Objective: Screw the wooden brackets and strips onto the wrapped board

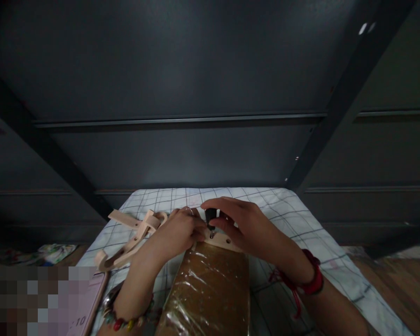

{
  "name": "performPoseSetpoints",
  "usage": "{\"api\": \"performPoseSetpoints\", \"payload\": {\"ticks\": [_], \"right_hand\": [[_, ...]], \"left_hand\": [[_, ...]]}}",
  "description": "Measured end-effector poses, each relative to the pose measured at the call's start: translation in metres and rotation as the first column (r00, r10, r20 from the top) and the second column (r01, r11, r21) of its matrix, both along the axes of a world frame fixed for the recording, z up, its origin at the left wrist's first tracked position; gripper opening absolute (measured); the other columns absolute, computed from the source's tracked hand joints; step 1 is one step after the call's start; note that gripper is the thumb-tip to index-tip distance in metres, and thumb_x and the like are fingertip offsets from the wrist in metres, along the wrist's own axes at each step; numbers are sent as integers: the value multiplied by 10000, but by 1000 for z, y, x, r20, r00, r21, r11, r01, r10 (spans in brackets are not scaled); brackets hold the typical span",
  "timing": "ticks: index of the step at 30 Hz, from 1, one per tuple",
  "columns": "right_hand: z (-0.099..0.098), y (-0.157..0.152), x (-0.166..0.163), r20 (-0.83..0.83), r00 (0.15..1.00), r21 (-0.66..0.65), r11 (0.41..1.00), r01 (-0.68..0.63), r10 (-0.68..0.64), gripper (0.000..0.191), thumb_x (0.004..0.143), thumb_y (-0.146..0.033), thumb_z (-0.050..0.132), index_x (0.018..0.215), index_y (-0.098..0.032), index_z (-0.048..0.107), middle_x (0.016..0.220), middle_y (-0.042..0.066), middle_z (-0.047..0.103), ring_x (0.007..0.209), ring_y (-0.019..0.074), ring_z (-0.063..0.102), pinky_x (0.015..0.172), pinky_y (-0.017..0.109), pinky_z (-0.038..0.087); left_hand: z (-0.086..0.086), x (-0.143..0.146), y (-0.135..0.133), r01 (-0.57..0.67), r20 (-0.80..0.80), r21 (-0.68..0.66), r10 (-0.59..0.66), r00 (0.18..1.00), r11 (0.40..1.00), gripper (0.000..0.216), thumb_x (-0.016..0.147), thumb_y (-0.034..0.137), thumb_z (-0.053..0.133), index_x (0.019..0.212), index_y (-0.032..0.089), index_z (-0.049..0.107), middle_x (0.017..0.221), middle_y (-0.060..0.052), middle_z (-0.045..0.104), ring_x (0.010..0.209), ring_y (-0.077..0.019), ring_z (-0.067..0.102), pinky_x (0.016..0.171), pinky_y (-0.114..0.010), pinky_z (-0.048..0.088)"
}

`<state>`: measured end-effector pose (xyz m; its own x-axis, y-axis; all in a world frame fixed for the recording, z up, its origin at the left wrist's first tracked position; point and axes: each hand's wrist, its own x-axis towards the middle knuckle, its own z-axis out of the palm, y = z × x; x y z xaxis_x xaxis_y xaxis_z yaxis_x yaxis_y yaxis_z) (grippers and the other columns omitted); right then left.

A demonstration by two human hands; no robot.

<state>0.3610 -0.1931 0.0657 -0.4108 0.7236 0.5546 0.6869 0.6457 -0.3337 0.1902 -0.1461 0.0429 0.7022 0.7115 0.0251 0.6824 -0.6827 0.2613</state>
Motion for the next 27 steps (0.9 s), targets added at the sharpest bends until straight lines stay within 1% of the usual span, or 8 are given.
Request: {"api": "performPoseSetpoints", "payload": {"ticks": [3, 6, 9, 12, 17, 20, 24, 27], "right_hand": [[-2, 2, 0, -38, 997, 29, 997, 69, -68, 178, 799, -202, 487, 967, -202, 544, 724, 1, 647, 583, 114, 597, 555, 223, 480], [-3, 3, 0, -57, 992, 52, 991, 119, -116, 160, 767, -240, 542, 922, -202, 544, 603, -31, 600, 511, 104, 567, 513, 215, 462], [-2, 4, -2, -76, 985, 62, 986, 157, -152, 127, 736, -244, 581, 846, -199, 537, 585, -39, 589, 495, 97, 562, 487, 201, 445], [-3, 6, -4, -97, 978, 57, 980, 189, -183, 139, 711, -245, 609, 799, -190, 516, 569, -40, 575, 479, 91, 546, 461, 192, 424], [-7, 7, -8, -143, 970, 14, 980, 200, -196, 144, 708, -248, 587, 723, -194, 454, 530, -45, 543, 439, 82, 497, 419, 184, 388], [-8, 6, -11, -141, 968, -19, 978, 209, -210, 178, 708, -271, 567, 675, -203, 406, 474, -64, 489, 385, 70, 439, 374, 174, 343], [-9, 5, -14, -121, 942, 68, 944, 324, -315, 264, 714, -322, 543, 570, -211, 352, 414, -73, 401, 356, 67, 379, 366, 187, 301], [-10, 6, -16, -144, 935, 91, 936, 340, -325, 235, 733, -299, 519, 551, -198, 410, 442, -49, 450, 391, 75, 410, 406, 198, 330]], "left_hand": [[1, 0, 0, 8, 0, -7, -8, 1000, 1000, 230, 724, 139, 448, 809, 180, 657, 853, -85, 608, 902, -253, 492, 765, -386, 352], [2, 0, 0, 7, 4, -5, -7, 1000, 1000, 219, 717, 129, 446, 778, 179, 650, 839, -78, 598, 884, -240, 489, 760, -375, 347], [1, 0, 0, 11, 5, 1, -11, 1000, 1000, 208, 721, 136, 449, 767, 183, 647, 820, -74, 589, 871, -235, 488, 754, -368, 345], [1, 0, 0, 14, -5, 10, -14, 1000, 1000, 199, 725, 143, 449, 751, 181, 643, 805, -74, 586, 864, -237, 486, 741, -367, 345], [1, 1, -1, 13, -5, 11, -12, 1000, 1000, 202, 739, 155, 444, 760, 177, 644, 817, -79, 590, 867, -237, 485, 743, -371, 343], [1, 1, -1, 10, -10, 13, -10, 1000, 1000, 200, 736, 154, 454, 769, 175, 650, 826, -82, 596, 870, -237, 487, 745, -369, 343], [2, 1, -1, 14, -9, 15, -14, 1000, 1000, 192, 726, 150, 461, 753, 172, 650, 818, -85, 599, 874, -242, 490, 741, -367, 343], [3, 1, -1, 14, -17, 12, -14, 1000, 1000, 181, 721, 145, 463, 724, 172, 643, 805, -86, 598, 874, -250, 492, 735, -374, 344]]}}
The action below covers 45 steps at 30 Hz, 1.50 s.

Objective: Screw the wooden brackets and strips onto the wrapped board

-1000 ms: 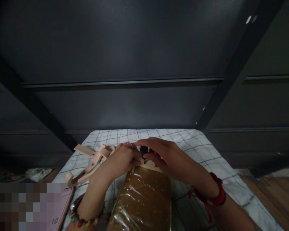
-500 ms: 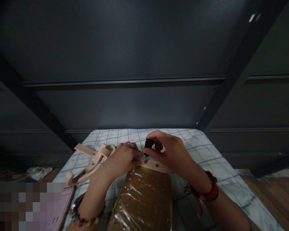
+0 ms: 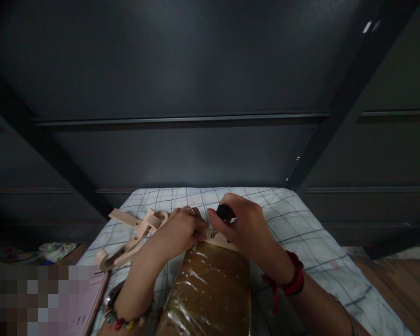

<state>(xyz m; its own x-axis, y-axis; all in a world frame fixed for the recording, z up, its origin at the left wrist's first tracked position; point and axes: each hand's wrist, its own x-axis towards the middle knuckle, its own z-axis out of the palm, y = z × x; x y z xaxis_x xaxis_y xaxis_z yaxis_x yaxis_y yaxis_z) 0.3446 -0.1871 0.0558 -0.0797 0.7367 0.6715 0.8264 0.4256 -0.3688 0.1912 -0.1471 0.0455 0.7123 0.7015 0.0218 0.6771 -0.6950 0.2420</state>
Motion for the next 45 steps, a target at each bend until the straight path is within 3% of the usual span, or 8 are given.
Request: {"api": "performPoseSetpoints", "payload": {"ticks": [7, 15, 18, 21, 29, 37, 41, 45], "right_hand": [[-6, 2, 0, -121, 993, -148, 989, -21, 3, 299, 672, -433, 603, 614, -205, 418, 468, -40, 517, 387, 91, 442, 380, 208, 335], [5, 4, 14, -86, 952, -243, 921, -305, 293, 147, 746, -246, 556, 880, -197, 524, 775, 21, 623, 613, 125, 572, 540, 239, 455], [9, 3, 19, -64, 907, -264, 869, -418, 417, 242, 800, -178, 452, 1037, -205, 495, 921, 54, 626, 738, 134, 596, 625, 254, 480], [8, 3, 19, -46, 924, -247, 892, -378, 379, 292, 806, -161, 421, 1091, -209, 462, 862, 39, 641, 639, 122, 597, 585, 255, 477], [4, 2, 10, 13, 967, -161, 955, -250, 255, 142, 739, -256, 574, 839, -197, 493, 582, -38, 555, 491, 97, 518, 470, 202, 411], [0, 6, 6, -52, 994, -119, 987, -104, 98, 236, 681, -285, 624, 689, -201, 403, 472, -76, 461, 388, 70, 433, 379, 179, 331], [-4, 9, 7, 25, 999, -33, 999, -25, 26, 195, 694, -229, 608, 820, -196, 464, 491, -83, 451, 364, 68, 388, 381, 193, 327], [-6, 9, 10, 128, 986, -30, 994, -105, 108, 146, 736, -256, 592, 831, -193, 500, 639, -24, 556, 429, 82, 441, 454, 220, 396]], "left_hand": [[-2, -1, 0, -2, -12, 31, 2, 1000, 1000, 190, 729, 154, 463, 778, 156, 647, 834, -103, 595, 862, -255, 500, 735, -383, 357], [-1, -1, -1, 21, -7, 29, -21, 1000, 999, 200, 734, 139, 447, 751, 159, 645, 814, -94, 593, 859, -248, 500, 730, -377, 351], [0, 0, -1, 20, -11, 22, -20, 1000, 1000, 207, 740, 144, 439, 744, 164, 645, 804, -95, 591, 855, -252, 501, 729, -382, 347], [0, 0, 0, 14, -13, 14, -13, 1000, 1000, 210, 732, 148, 444, 771, 169, 650, 821, -96, 593, 858, -253, 503, 736, -385, 346], [-3, 0, 0, 0, -33, 50, 2, 999, 999, 230, 734, 174, 454, 848, 161, 653, 843, -109, 598, 872, -265, 506, 732, -387, 355], [0, 0, -1, 15, -28, 23, -14, 999, 1000, 192, 716, 130, 454, 738, 163, 641, 811, -93, 600, 855, -249, 509, 725, -377, 358], [-1, 0, 0, 19, -26, 27, -18, 1000, 999, 205, 718, 129, 455, 772, 169, 649, 838, -93, 600, 875, -256, 506, 736, -387, 357], [-2, 1, 1, 13, -32, 24, -12, 999, 1000, 202, 726, 142, 458, 779, 169, 651, 831, -93, 597, 888, -261, 508, 748, -387, 359]]}}
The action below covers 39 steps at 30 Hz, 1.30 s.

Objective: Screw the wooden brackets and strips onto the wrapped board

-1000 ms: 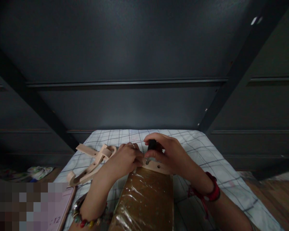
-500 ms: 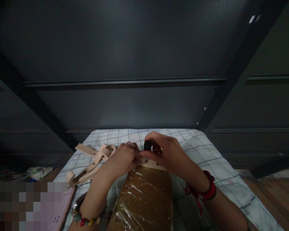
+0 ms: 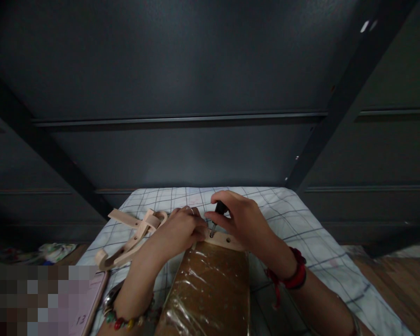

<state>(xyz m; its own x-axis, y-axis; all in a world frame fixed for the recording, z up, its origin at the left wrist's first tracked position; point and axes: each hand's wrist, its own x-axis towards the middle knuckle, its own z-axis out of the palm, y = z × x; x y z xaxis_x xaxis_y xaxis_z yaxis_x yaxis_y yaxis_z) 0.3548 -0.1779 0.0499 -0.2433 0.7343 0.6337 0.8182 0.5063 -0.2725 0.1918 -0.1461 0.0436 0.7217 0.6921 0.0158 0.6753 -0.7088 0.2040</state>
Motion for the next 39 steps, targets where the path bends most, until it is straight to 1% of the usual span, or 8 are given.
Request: {"api": "performPoseSetpoints", "payload": {"ticks": [7, 13, 17, 23, 30, 35, 37, 39], "right_hand": [[11, -9, 7, 28, 966, -172, 953, -250, 259, 366, 832, -141, 403, 1192, -181, 354, 1083, 95, 546, 953, 167, 538, 758, 296, 464], [13, -8, 9, -20, 981, -169, 967, -191, 191, 340, 793, -122, 451, 1125, -194, 426, 844, 28, 629, 695, 130, 592, 645, 258, 474], [10, -4, 3, -90, 992, -160, 982, -98, 84, 221, 743, -174, 548, 954, -192, 485, 620, -36, 574, 503, 101, 537, 510, 217, 430], [6, -1, -2, -166, 986, -136, 990, -18, -5, 201, 653, -255, 635, 728, -196, 458, 529, -61, 503, 430, 80, 468, 416, 185, 361], [0, 2, -8, -104, 989, -59, 993, 101, -106, 285, 687, -317, 574, 546, -205, 354, 421, -77, 381, 375, 69, 361, 394, 196, 279], [-1, 0, -12, -127, 987, -40, 995, 95, -100, 226, 711, -287, 549, 577, -203, 388, 516, -37, 469, 449, 92, 424, 436, 214, 328], [-2, -1, -12, -156, 986, -41, 998, 47, -53, 106, 715, -250, 554, 696, -189, 469, 661, 3, 550, 520, 103, 475, 479, 220, 375], [-4, -1, -11, -202, 979, -65, 998, 23, -36, 174, 703, -243, 583, 838, -184, 490, 734, 9, 575, 513, 98, 483, 473, 219, 392]], "left_hand": [[1, 0, 0, -11, 21, -25, 12, 1000, 1000, 198, 721, 142, 471, 787, 177, 654, 839, -85, 602, 884, -253, 509, 749, -371, 359], [2, 0, 0, -10, 15, -23, 10, 1000, 1000, 185, 734, 155, 463, 767, 170, 645, 833, -83, 595, 889, -253, 503, 750, -374, 354], [-1, -1, 0, -1, 15, -1, 1, 1000, 1000, 189, 733, 159, 453, 763, 169, 639, 830, -85, 592, 872, -250, 509, 739, -376, 355], [-3, -2, 1, 0, 30, -5, 0, 1000, 1000, 195, 734, 156, 447, 738, 176, 640, 819, -84, 595, 863, -249, 510, 737, -388, 352], [-2, 0, 1, -2, 23, -3, 2, 1000, 1000, 208, 729, 148, 454, 782, 169, 653, 830, -95, 593, 875, -259, 502, 746, -399, 350], [0, 0, 0, -9, 12, -15, 9, 1000, 1000, 187, 715, 135, 465, 747, 164, 648, 824, -94, 587, 872, -260, 506, 743, -397, 352], [0, 0, 0, -5, 15, -15, 6, 1000, 1000, 184, 715, 134, 462, 739, 165, 643, 820, -91, 586, 867, -255, 506, 738, -389, 353], [0, 0, 0, 2, 13, -8, -2, 1000, 1000, 183, 718, 142, 460, 742, 167, 640, 815, -90, 584, 855, -251, 505, 728, -383, 353]]}}
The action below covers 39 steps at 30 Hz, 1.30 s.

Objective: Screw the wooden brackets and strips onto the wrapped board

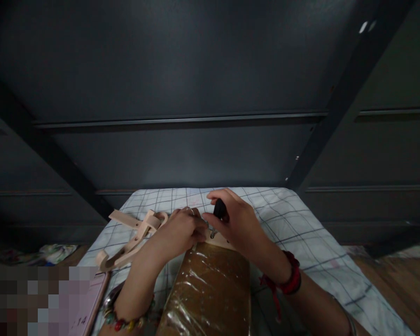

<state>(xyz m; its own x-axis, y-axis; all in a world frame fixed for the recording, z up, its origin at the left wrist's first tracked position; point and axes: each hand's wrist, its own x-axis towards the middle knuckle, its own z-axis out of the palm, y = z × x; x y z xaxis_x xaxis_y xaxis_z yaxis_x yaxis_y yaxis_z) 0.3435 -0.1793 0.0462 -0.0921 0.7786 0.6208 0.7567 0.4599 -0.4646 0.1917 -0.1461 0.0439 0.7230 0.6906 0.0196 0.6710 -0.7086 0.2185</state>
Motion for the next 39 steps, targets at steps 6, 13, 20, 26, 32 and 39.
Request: {"api": "performPoseSetpoints", "payload": {"ticks": [6, 13, 20, 26, 32, 39], "right_hand": [[6, -3, 8, 37, 995, -118, 989, -86, 91, 135, 711, -240, 598, 772, -197, 485, 645, -30, 560, 497, 93, 502, 481, 216, 414], [17, -8, 20, 127, 944, -153, 946, -284, 304, 343, 816, -141, 396, 1155, -193, 398, 914, 60, 602, 788, 143, 588, 649, 270, 480], [12, -4, 15, 102, 980, -94, 982, -162, 171, 197, 749, -196, 544, 933, -187, 474, 684, -12, 587, 534, 105, 553, 519, 227, 437], [15, -4, 11, 90, 994, -89, 994, -56, 64, 169, 687, -255, 609, 772, -198, 475, 516, -63, 511, 425, 87, 485, 429, 197, 371], [6, -3, 6, 134, 991, -24, 1000, -19, 22, 251, 685, -328, 599, 634, -210, 384, 444, -76, 441, 373, 73, 411, 380, 181, 306], [0, -1, -2, 187, 972, 71, 988, 133, -145, 353, 718, -402, 535, 564, -225, 271, 364, -88, 334, 315, 76, 344, 366, 207, 241]], "left_hand": [[-1, 0, 1, -7, -19, 11, 7, 1000, 1000, 193, 727, 163, 464, 773, 160, 651, 820, -97, 583, 858, -259, 502, 722, -384, 354], [0, -1, -1, -7, 25, -25, 7, 1000, 1000, 232, 709, 120, 449, 802, 171, 655, 849, -91, 591, 881, -250, 500, 764, -387, 345], [-1, -1, 0, -1, 13, -10, 2, 1000, 1000, 209, 719, 145, 456, 794, 179, 647, 850, -87, 590, 886, -248, 494, 753, -380, 340], [1, 0, 0, -13, -13, -14, 13, 1000, 1000, 176, 725, 159, 457, 746, 162, 632, 825, -92, 588, 862, -251, 502, 730, -381, 339], [-4, -1, 1, -5, 24, 17, 5, 1000, 1000, 211, 723, 148, 443, 769, 164, 648, 816, -98, 585, 844, -246, 505, 725, -383, 351], [-1, 0, 0, -2, 13, -5, 2, 1000, 1000, 219, 713, 137, 457, 806, 155, 655, 842, -106, 591, 866, -253, 505, 745, -390, 354]]}}
